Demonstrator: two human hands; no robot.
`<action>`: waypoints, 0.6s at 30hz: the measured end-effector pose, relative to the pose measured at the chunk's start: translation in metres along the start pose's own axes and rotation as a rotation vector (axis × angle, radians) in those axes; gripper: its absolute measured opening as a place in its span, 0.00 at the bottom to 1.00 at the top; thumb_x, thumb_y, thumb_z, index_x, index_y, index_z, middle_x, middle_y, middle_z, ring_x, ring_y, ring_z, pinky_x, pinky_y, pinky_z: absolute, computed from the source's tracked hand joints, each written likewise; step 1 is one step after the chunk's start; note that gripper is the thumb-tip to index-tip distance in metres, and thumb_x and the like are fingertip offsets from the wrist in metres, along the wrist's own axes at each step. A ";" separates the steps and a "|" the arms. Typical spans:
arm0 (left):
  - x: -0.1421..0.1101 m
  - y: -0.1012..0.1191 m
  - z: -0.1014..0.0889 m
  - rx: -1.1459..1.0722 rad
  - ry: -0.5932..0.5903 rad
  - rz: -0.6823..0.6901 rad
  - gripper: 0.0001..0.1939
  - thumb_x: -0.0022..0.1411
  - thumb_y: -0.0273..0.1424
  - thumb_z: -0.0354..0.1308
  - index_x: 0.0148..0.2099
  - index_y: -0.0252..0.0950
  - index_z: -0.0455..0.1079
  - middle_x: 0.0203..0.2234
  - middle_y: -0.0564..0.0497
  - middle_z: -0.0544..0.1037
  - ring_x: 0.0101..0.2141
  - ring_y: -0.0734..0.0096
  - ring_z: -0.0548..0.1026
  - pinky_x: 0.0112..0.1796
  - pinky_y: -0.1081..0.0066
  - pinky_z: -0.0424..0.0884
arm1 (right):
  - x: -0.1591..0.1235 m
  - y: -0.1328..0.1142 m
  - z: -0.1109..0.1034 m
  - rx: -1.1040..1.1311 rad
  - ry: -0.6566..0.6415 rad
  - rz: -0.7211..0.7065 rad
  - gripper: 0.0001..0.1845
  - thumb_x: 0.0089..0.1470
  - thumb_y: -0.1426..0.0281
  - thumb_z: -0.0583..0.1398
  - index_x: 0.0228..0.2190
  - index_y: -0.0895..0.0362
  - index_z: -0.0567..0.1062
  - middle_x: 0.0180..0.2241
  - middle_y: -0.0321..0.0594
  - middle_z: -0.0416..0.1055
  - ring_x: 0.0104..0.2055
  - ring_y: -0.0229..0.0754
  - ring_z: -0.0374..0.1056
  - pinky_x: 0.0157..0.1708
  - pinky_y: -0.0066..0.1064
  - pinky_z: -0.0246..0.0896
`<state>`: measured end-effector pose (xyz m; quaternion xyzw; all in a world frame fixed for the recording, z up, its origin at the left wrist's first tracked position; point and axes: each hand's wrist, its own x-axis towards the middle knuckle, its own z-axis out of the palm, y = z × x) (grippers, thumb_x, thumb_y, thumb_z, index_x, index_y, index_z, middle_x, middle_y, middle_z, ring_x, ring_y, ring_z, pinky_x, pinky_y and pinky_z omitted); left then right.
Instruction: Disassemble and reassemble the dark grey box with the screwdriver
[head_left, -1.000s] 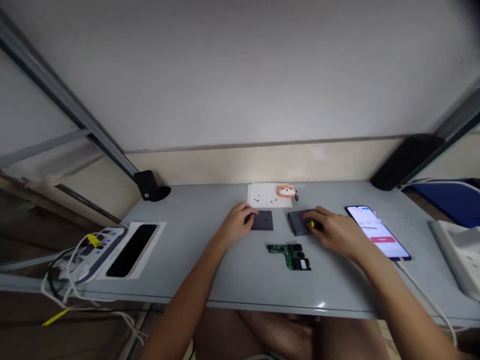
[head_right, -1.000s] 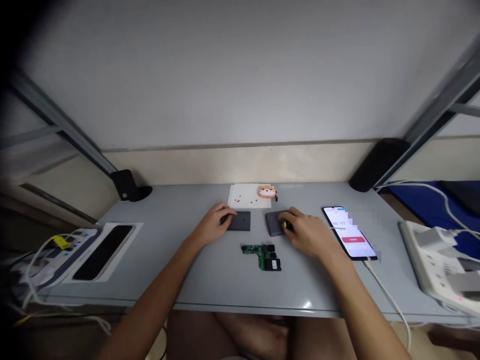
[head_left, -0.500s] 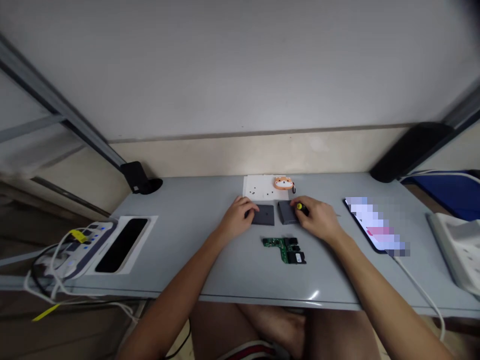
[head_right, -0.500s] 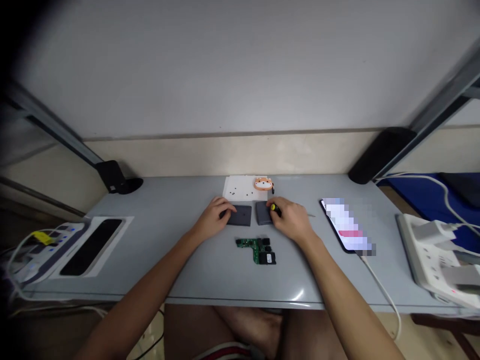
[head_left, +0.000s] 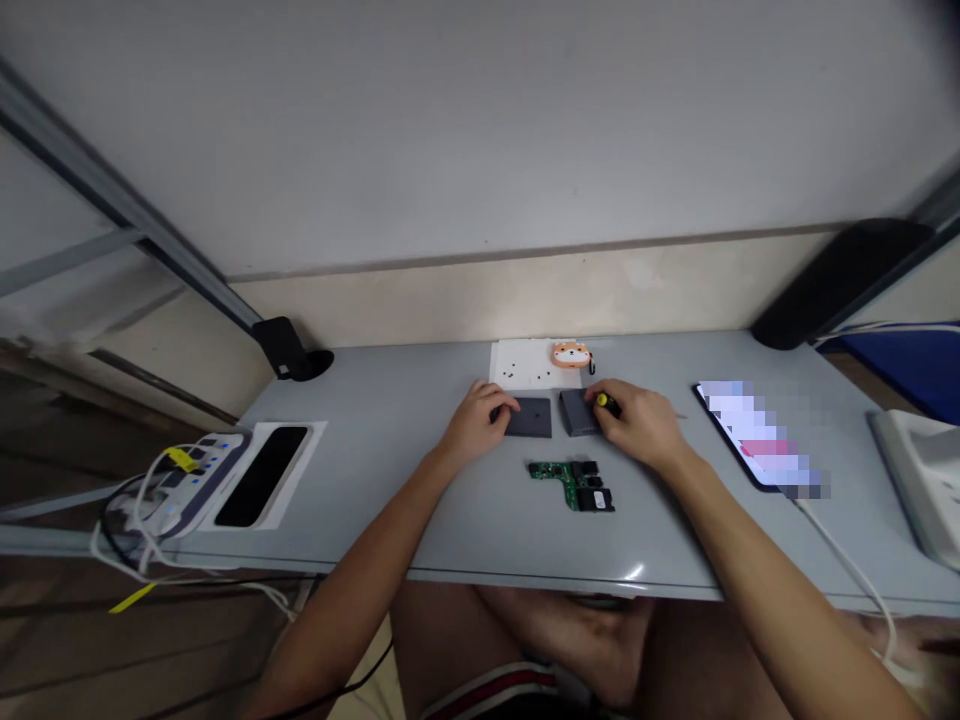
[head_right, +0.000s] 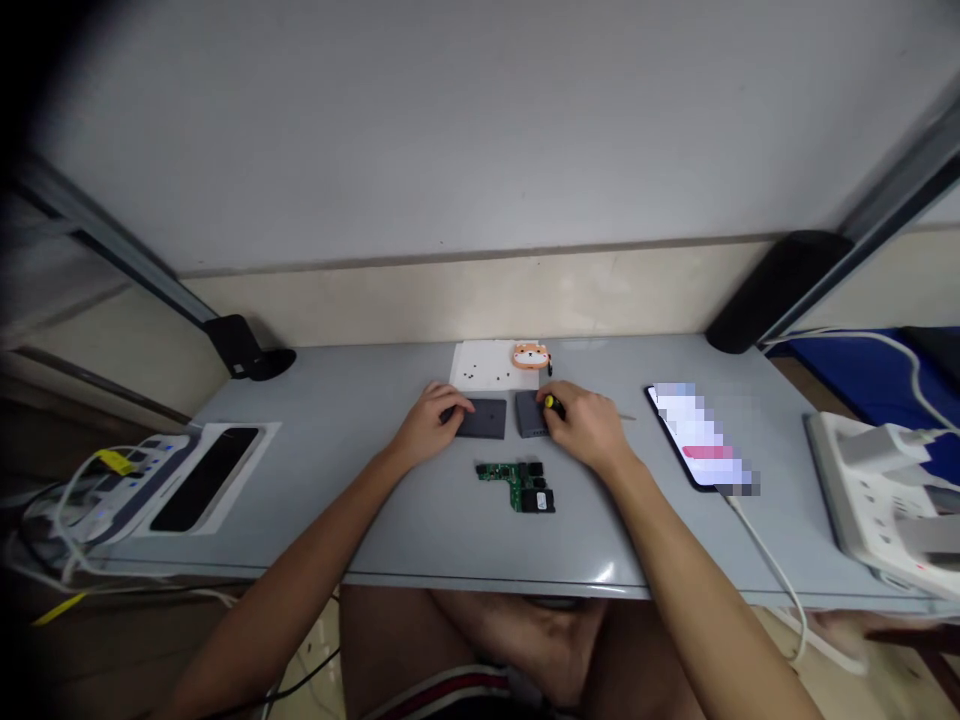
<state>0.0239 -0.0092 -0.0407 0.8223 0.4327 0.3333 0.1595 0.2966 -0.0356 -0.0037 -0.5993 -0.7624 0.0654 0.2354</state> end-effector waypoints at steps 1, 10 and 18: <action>0.000 0.000 0.000 -0.001 0.003 -0.001 0.15 0.65 0.17 0.53 0.38 0.40 0.78 0.33 0.50 0.78 0.42 0.62 0.74 0.46 0.61 0.74 | -0.001 0.000 0.000 -0.001 -0.003 0.005 0.15 0.55 0.71 0.56 0.39 0.50 0.81 0.42 0.40 0.84 0.38 0.48 0.77 0.34 0.34 0.61; 0.000 -0.001 0.000 0.008 0.001 0.002 0.15 0.65 0.17 0.54 0.38 0.40 0.78 0.33 0.51 0.78 0.42 0.62 0.74 0.47 0.59 0.73 | -0.004 -0.005 -0.002 -0.011 -0.013 0.032 0.15 0.56 0.72 0.56 0.40 0.51 0.81 0.43 0.41 0.84 0.39 0.49 0.77 0.34 0.34 0.61; -0.001 0.001 -0.001 0.002 0.056 0.018 0.15 0.65 0.17 0.54 0.37 0.40 0.78 0.33 0.50 0.79 0.42 0.61 0.74 0.48 0.59 0.73 | -0.004 -0.008 -0.002 -0.015 -0.021 0.046 0.15 0.57 0.73 0.56 0.40 0.51 0.81 0.43 0.42 0.84 0.39 0.48 0.77 0.34 0.34 0.61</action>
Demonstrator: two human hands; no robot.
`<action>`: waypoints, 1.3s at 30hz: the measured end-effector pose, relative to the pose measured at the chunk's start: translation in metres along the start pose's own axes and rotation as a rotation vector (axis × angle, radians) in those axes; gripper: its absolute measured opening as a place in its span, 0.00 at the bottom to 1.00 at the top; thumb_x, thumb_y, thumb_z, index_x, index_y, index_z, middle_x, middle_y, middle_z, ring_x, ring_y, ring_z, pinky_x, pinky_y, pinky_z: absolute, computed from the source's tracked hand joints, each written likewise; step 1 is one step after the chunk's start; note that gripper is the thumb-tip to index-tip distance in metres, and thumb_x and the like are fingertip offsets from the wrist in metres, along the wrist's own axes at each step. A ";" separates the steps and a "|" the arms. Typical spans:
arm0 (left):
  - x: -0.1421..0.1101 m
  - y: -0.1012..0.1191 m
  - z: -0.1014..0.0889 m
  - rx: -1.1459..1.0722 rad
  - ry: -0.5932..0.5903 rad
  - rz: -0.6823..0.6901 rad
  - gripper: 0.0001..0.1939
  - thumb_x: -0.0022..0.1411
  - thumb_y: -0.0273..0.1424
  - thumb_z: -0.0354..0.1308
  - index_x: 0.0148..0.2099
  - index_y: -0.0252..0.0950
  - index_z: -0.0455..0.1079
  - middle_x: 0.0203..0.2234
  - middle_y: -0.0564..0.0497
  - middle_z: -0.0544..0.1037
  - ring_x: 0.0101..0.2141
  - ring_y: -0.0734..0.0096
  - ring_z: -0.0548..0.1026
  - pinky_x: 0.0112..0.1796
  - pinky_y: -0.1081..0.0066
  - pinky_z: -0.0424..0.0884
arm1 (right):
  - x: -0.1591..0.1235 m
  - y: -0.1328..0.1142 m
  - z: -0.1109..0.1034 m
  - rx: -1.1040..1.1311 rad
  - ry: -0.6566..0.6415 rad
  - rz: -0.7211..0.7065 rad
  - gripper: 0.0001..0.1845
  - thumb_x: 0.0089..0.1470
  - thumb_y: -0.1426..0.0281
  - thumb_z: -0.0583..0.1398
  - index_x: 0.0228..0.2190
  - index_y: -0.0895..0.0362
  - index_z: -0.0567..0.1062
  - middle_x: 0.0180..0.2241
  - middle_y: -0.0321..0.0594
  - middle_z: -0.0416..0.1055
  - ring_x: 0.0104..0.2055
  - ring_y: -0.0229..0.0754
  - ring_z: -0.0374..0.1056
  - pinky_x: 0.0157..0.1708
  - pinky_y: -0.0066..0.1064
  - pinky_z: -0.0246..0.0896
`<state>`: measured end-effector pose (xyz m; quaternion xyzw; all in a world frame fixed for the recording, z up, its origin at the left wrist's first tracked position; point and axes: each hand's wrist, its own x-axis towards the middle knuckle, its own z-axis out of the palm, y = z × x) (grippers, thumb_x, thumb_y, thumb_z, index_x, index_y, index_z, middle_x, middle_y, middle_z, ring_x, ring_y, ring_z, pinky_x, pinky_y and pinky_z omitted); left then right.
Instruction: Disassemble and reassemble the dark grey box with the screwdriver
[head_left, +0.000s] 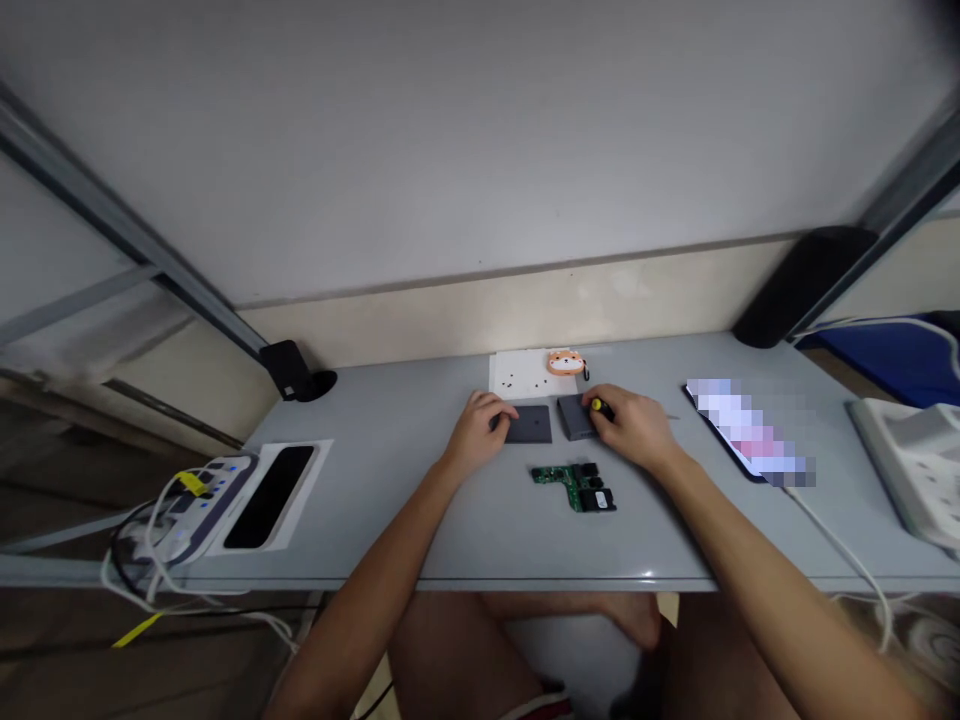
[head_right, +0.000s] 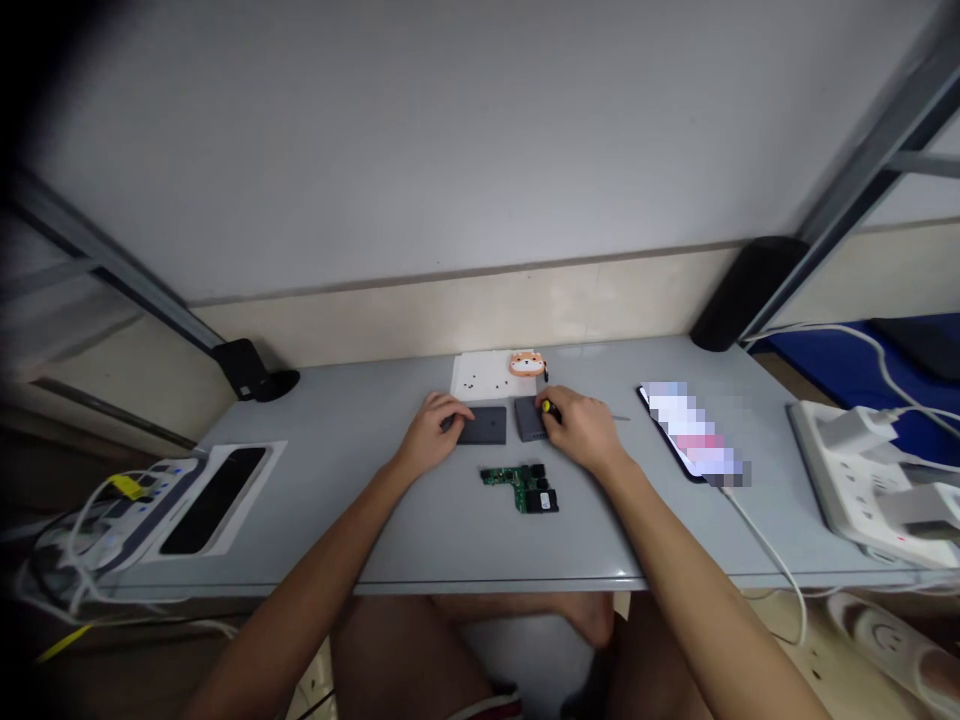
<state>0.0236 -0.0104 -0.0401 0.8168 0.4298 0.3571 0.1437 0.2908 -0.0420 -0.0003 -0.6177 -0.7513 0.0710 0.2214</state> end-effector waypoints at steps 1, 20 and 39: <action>0.000 0.000 0.000 -0.001 0.012 0.001 0.15 0.65 0.17 0.54 0.36 0.40 0.78 0.33 0.51 0.79 0.42 0.61 0.74 0.48 0.58 0.73 | 0.000 0.000 0.000 0.002 0.006 -0.003 0.15 0.56 0.73 0.56 0.40 0.51 0.81 0.43 0.41 0.84 0.39 0.48 0.77 0.34 0.33 0.61; -0.003 -0.001 0.000 -0.074 0.070 -0.044 0.14 0.66 0.19 0.52 0.39 0.39 0.77 0.38 0.49 0.74 0.38 0.67 0.74 0.42 0.68 0.75 | 0.002 -0.003 -0.003 -0.044 -0.030 0.031 0.15 0.56 0.73 0.57 0.39 0.49 0.82 0.40 0.39 0.85 0.38 0.48 0.78 0.32 0.32 0.60; 0.000 0.002 -0.001 -0.079 0.007 -0.136 0.15 0.63 0.18 0.52 0.37 0.39 0.78 0.26 0.55 0.71 0.26 0.73 0.68 0.33 0.73 0.69 | 0.000 -0.006 -0.006 -0.041 -0.054 0.038 0.15 0.58 0.74 0.57 0.39 0.48 0.82 0.44 0.38 0.85 0.41 0.48 0.79 0.34 0.33 0.62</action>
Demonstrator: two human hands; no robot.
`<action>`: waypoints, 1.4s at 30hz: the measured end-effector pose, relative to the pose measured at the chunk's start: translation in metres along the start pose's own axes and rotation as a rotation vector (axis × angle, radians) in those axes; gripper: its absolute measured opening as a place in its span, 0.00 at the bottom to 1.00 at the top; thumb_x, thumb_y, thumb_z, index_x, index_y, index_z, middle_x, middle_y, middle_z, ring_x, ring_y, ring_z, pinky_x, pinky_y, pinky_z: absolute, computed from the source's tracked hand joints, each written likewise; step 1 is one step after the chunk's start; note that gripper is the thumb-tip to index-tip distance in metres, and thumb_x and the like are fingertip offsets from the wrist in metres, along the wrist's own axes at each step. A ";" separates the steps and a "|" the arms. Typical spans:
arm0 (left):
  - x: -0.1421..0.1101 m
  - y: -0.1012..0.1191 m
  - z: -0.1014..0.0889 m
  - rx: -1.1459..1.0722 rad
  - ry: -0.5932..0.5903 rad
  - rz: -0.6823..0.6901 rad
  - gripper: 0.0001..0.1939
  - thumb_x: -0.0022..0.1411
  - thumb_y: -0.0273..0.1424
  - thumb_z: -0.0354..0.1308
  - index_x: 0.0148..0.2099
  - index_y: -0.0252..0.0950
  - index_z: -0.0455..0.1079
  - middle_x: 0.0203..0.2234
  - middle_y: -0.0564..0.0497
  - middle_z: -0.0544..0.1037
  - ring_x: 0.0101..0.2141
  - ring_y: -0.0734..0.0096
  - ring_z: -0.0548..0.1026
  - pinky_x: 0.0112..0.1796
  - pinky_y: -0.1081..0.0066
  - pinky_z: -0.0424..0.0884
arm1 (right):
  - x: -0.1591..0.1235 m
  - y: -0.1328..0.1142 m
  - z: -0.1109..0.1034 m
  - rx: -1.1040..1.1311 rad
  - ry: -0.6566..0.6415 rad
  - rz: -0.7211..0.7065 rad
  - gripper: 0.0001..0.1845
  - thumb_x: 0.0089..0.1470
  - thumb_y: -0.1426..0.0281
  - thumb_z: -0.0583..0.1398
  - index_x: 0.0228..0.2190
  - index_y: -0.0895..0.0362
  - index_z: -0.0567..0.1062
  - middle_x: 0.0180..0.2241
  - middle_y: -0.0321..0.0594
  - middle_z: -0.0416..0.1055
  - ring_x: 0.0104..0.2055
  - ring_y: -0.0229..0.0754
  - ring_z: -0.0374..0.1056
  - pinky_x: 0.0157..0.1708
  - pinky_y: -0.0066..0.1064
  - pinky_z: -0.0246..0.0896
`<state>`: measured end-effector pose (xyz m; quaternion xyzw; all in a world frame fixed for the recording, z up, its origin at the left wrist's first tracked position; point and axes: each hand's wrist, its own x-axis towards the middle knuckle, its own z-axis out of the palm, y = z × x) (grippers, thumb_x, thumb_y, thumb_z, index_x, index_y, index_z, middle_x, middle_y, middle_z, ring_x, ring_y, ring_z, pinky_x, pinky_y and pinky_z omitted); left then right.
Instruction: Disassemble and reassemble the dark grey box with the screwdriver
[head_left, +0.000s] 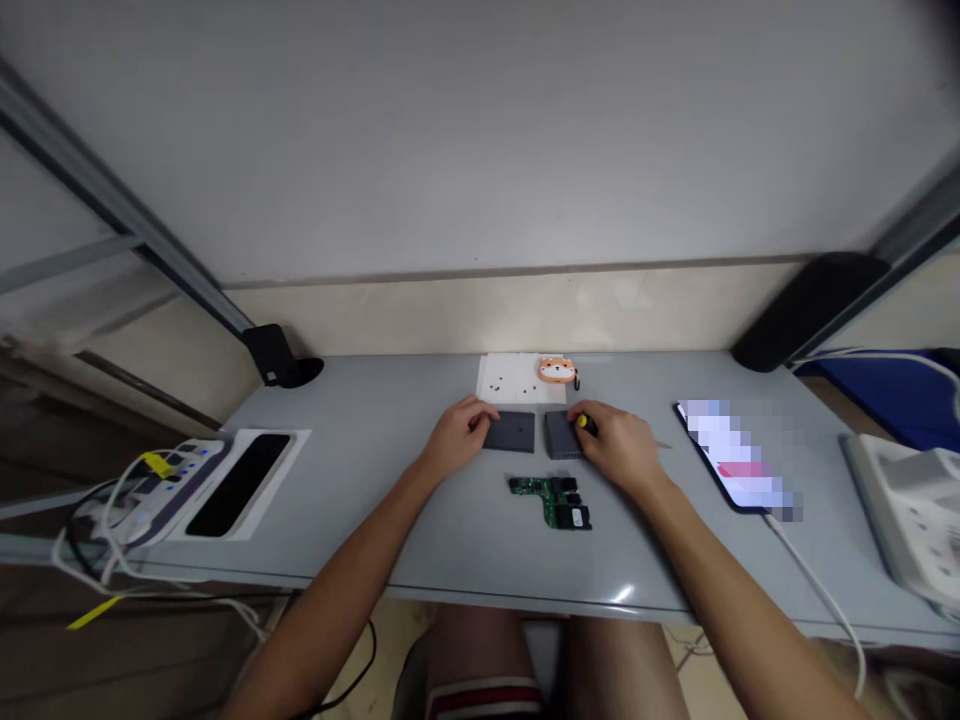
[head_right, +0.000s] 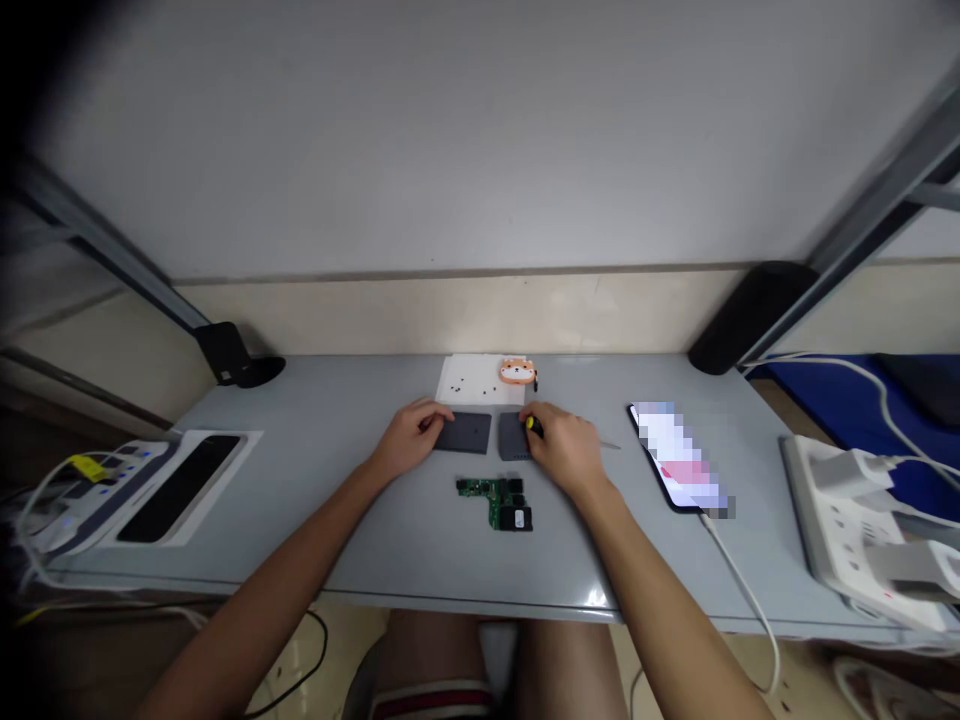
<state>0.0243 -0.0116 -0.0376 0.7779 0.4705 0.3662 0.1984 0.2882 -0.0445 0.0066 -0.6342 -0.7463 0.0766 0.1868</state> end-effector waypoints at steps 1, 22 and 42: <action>0.000 0.000 0.000 0.001 0.002 0.003 0.15 0.63 0.18 0.51 0.37 0.39 0.78 0.26 0.55 0.70 0.26 0.73 0.68 0.33 0.73 0.69 | 0.000 0.000 0.000 0.001 -0.007 0.006 0.15 0.58 0.74 0.57 0.39 0.48 0.82 0.44 0.38 0.85 0.41 0.48 0.79 0.34 0.33 0.62; -0.001 0.008 -0.003 0.040 -0.025 -0.061 0.15 0.59 0.16 0.53 0.34 0.37 0.78 0.24 0.56 0.74 0.25 0.74 0.67 0.32 0.74 0.67 | 0.000 -0.007 -0.005 -0.051 -0.063 0.063 0.13 0.62 0.73 0.58 0.42 0.48 0.81 0.48 0.38 0.83 0.39 0.47 0.77 0.30 0.32 0.52; -0.002 0.004 -0.003 0.053 -0.060 -0.011 0.15 0.60 0.16 0.53 0.35 0.37 0.78 0.26 0.56 0.75 0.25 0.75 0.68 0.33 0.74 0.68 | -0.008 0.002 0.005 0.010 0.188 -0.103 0.15 0.60 0.71 0.57 0.41 0.49 0.83 0.43 0.39 0.80 0.28 0.40 0.70 0.25 0.30 0.53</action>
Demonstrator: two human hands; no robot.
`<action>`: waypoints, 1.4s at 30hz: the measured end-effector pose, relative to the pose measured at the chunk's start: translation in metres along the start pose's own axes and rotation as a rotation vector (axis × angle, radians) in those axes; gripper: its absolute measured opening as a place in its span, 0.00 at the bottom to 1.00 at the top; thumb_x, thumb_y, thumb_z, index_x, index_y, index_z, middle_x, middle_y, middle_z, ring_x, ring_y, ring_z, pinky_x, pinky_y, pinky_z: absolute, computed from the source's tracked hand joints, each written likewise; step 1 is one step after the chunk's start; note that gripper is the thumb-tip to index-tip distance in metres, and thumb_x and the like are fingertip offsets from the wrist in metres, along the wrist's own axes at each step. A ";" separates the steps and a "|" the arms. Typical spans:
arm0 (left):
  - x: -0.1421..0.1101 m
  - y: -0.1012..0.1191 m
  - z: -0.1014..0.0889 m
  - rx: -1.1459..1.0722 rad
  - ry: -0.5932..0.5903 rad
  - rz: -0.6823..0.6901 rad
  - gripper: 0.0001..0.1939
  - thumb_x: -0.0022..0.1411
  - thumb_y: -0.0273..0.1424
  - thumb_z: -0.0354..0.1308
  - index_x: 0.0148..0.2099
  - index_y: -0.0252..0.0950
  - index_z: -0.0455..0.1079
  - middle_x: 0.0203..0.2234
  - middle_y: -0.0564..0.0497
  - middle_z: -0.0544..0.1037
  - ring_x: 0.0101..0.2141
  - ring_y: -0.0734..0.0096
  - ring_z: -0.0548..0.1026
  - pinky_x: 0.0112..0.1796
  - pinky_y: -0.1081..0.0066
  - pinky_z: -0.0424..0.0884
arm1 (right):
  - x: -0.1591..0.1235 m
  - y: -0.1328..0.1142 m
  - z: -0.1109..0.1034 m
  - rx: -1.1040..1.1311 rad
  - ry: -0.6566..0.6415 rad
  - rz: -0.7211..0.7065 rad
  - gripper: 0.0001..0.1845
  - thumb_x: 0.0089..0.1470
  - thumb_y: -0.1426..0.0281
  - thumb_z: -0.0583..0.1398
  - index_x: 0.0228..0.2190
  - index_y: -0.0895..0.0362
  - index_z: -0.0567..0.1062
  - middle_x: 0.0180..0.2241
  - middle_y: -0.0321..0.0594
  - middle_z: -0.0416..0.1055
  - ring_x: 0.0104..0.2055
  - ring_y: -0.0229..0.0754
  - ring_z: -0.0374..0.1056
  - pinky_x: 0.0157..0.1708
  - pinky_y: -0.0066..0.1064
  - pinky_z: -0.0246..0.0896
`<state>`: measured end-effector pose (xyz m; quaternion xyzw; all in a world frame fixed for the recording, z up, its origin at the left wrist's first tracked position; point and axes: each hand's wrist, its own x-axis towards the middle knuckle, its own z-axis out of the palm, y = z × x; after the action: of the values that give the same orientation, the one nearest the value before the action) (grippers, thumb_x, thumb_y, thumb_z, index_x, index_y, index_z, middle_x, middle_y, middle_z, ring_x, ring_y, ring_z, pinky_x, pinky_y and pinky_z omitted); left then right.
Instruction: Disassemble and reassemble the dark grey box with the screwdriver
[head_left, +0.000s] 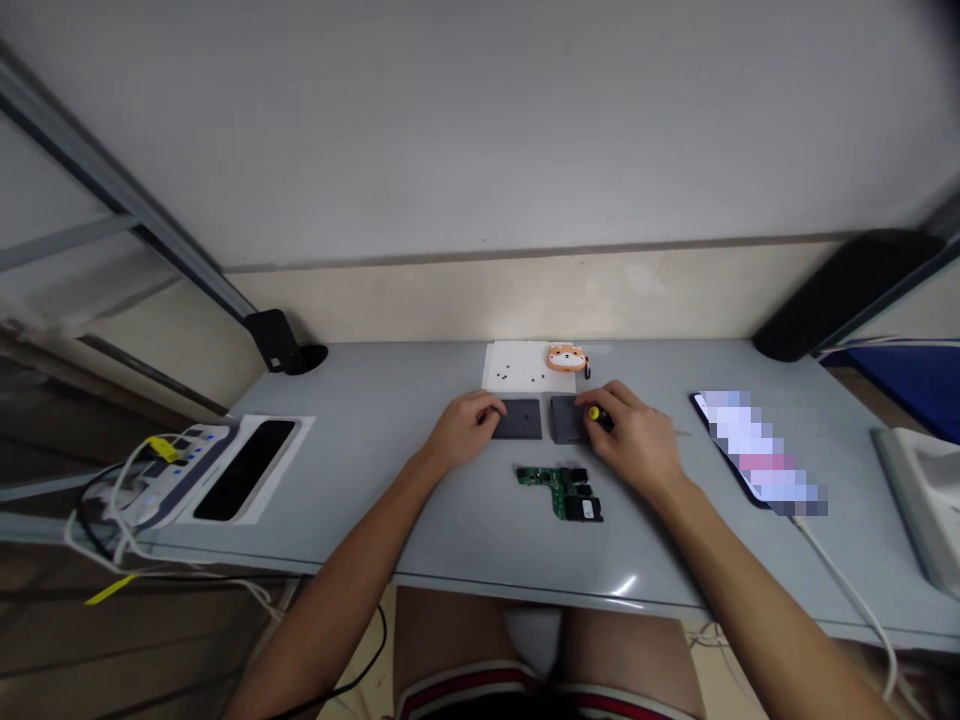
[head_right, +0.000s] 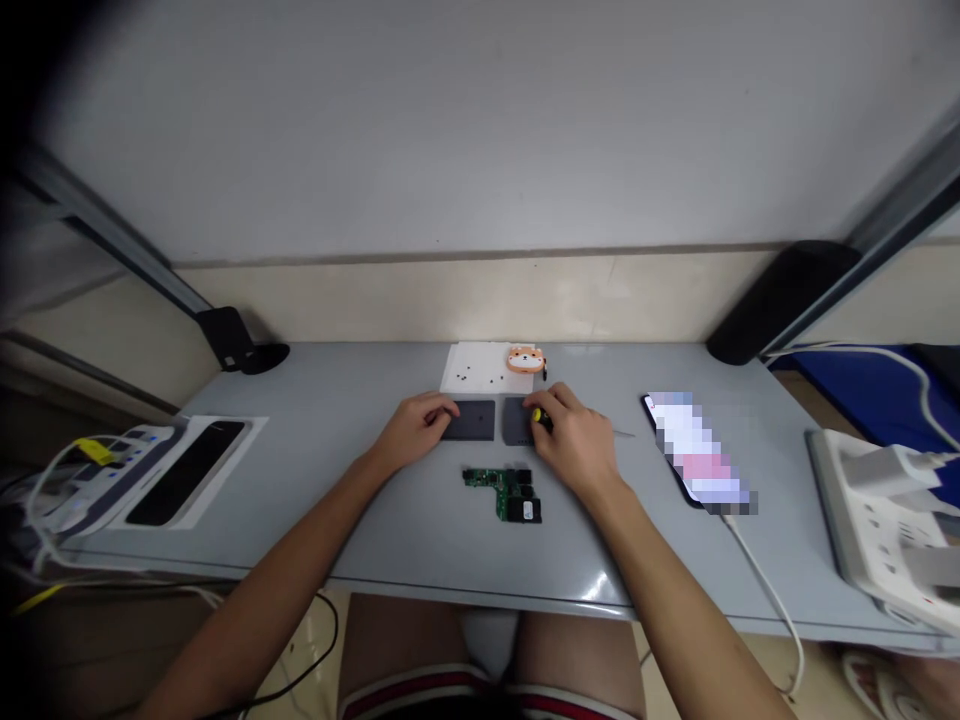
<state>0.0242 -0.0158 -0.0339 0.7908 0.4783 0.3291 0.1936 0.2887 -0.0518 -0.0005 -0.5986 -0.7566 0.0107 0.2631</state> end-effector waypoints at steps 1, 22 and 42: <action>0.000 0.000 0.000 0.004 -0.002 -0.004 0.15 0.60 0.16 0.54 0.35 0.38 0.78 0.26 0.56 0.75 0.25 0.74 0.68 0.33 0.74 0.68 | 0.000 -0.001 0.000 -0.004 -0.002 -0.002 0.15 0.61 0.70 0.57 0.42 0.49 0.83 0.44 0.40 0.79 0.27 0.39 0.69 0.24 0.30 0.53; -0.002 0.003 0.000 -0.013 -0.033 0.062 0.15 0.59 0.17 0.51 0.36 0.37 0.78 0.28 0.54 0.75 0.25 0.74 0.68 0.33 0.73 0.69 | 0.003 0.005 -0.003 0.047 -0.074 0.050 0.10 0.63 0.66 0.60 0.39 0.49 0.83 0.47 0.38 0.81 0.34 0.42 0.75 0.29 0.31 0.59; -0.003 0.002 -0.002 -0.004 0.036 0.023 0.16 0.70 0.22 0.48 0.45 0.39 0.77 0.39 0.51 0.83 0.39 0.68 0.80 0.43 0.69 0.75 | 0.001 0.006 0.000 0.075 -0.053 0.002 0.11 0.63 0.68 0.59 0.39 0.49 0.83 0.44 0.39 0.81 0.34 0.43 0.75 0.28 0.31 0.58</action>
<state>0.0232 -0.0195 -0.0317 0.7896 0.4721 0.3467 0.1829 0.2943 -0.0488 -0.0016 -0.5886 -0.7617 0.0553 0.2652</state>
